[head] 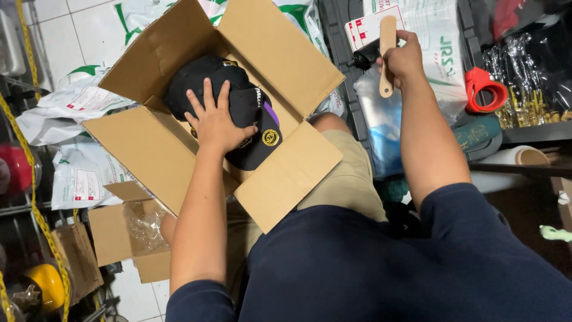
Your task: The person brushes lint or dust off several black baseball caps using a wooden brush, places them into a cardboard box, and then seals another package using a red tape dispenser.
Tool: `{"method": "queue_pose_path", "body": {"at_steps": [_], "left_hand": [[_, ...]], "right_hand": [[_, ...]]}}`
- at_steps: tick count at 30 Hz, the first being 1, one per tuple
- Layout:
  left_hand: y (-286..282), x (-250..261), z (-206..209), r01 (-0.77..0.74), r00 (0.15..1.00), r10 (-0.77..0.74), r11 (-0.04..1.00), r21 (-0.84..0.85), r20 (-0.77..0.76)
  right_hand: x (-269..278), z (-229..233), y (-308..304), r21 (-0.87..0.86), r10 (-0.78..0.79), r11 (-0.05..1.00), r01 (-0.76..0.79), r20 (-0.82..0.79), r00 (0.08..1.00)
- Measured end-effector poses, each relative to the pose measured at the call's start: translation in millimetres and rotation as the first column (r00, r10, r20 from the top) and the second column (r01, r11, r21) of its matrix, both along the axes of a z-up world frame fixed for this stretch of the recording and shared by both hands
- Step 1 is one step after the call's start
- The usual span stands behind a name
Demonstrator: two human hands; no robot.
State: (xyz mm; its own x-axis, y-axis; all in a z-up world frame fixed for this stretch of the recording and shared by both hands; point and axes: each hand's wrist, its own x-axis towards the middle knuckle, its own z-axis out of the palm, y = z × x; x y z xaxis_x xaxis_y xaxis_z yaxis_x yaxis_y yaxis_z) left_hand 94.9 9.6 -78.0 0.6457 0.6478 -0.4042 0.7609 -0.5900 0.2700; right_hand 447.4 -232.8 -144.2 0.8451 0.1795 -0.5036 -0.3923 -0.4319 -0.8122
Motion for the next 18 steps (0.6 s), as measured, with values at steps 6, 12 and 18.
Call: {"method": "queue_pose_path", "body": {"at_steps": [6, 12, 18], "left_hand": [[0, 3, 1, -0.016, 1.000, 0.016, 1.000, -0.009, -0.012], [2, 3, -4, -0.019, 1.000, 0.019, 1.000, -0.010, 0.022], [5, 4, -6, -0.025, 1.000, 0.026, 1.000, -0.016, 0.015]], "right_hand": [[55, -62, -6, -0.457, 0.350, 0.862, -0.218, 0.227, 0.909], [63, -82, 27, -0.157, 0.264, 0.956, -0.249, 0.082, 0.961], [119, -168, 51, -0.362, 0.315, 0.904, -0.227, 0.207, 0.926]]}}
